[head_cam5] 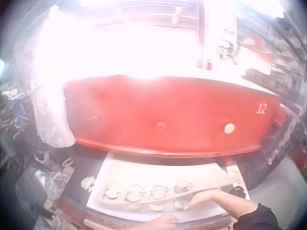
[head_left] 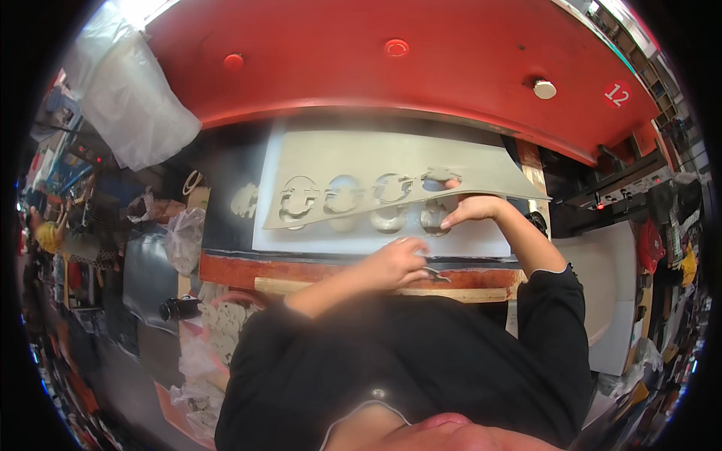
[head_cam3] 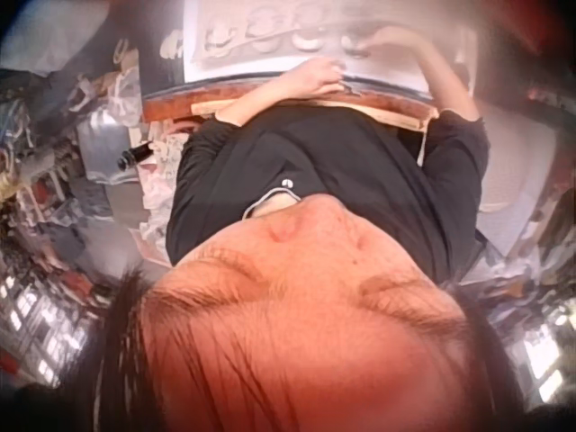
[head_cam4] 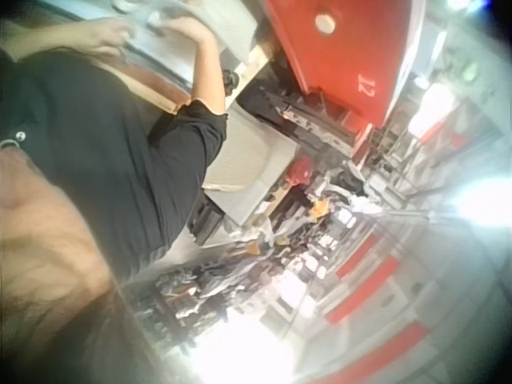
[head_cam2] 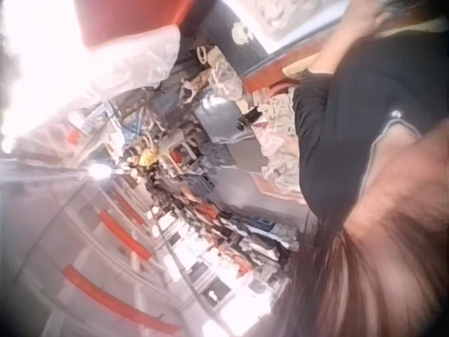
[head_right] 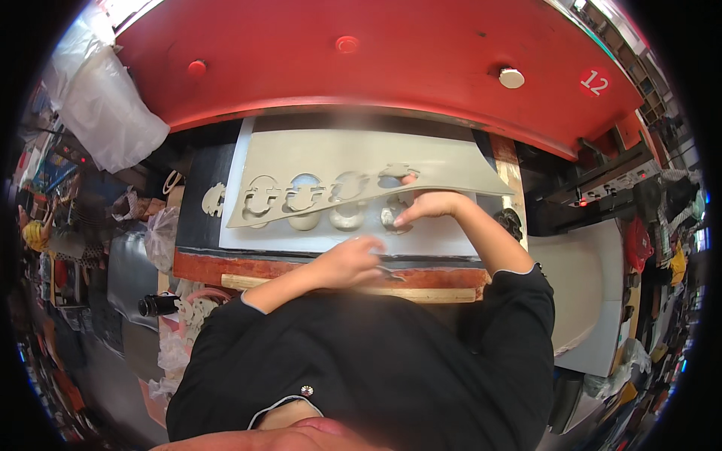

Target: The person arranges small decorative cutouts on a flat surface, then transfers them into a plastic bag and places the bag into a pink basket. The person repeats this process with additional cutouts.

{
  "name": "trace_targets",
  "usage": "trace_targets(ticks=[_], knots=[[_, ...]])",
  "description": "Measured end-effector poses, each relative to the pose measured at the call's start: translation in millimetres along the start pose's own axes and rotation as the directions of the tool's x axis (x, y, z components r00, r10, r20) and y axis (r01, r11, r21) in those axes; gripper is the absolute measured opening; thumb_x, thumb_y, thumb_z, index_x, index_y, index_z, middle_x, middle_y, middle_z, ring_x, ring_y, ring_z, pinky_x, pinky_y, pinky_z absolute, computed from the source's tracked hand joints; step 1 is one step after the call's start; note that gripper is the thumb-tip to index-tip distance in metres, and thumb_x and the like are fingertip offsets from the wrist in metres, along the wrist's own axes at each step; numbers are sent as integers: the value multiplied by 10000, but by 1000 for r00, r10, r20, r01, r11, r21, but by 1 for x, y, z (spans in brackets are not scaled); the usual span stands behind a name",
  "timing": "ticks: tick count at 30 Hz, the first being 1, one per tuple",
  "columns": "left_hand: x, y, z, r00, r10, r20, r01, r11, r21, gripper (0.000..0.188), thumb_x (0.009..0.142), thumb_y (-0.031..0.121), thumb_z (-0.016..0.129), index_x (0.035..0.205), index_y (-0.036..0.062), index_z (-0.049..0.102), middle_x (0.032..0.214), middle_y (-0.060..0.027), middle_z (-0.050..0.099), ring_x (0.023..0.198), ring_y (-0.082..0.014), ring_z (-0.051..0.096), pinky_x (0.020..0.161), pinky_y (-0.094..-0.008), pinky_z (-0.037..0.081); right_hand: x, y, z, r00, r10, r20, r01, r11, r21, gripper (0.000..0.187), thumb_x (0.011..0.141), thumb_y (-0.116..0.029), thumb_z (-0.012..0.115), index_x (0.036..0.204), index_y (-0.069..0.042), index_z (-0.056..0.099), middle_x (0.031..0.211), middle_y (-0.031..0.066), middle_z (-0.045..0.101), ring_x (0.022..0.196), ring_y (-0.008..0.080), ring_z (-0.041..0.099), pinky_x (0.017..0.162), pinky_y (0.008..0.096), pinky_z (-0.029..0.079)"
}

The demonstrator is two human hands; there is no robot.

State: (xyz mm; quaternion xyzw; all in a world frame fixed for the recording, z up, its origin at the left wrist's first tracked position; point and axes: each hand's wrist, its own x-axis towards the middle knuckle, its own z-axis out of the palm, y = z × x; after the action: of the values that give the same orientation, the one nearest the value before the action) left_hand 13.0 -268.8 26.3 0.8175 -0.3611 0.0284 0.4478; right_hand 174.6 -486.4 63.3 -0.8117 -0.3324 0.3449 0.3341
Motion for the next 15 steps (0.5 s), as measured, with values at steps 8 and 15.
trace_targets(ticks=[8,15], knots=[[60,-52,44,993,-18,-117,63,918,393,232,857,262,601,1042,134,657,1269,-89,554,1218,-296,498,1026,-509,379,32,-16,18,888,367,-277,87,459,884,617,901,-582,452,1156,-34,575,1124,160,618,1051,234,589,890,358,431],[5,-67,0,976,-120,-184,209,765,609,331,840,282,613,1141,144,619,1181,-105,625,1115,-291,589,1024,-482,389,32,-39,0,872,341,-351,203,401,894,405,920,-334,470,1160,-25,577,1003,150,633,935,233,625,847,324,478]])
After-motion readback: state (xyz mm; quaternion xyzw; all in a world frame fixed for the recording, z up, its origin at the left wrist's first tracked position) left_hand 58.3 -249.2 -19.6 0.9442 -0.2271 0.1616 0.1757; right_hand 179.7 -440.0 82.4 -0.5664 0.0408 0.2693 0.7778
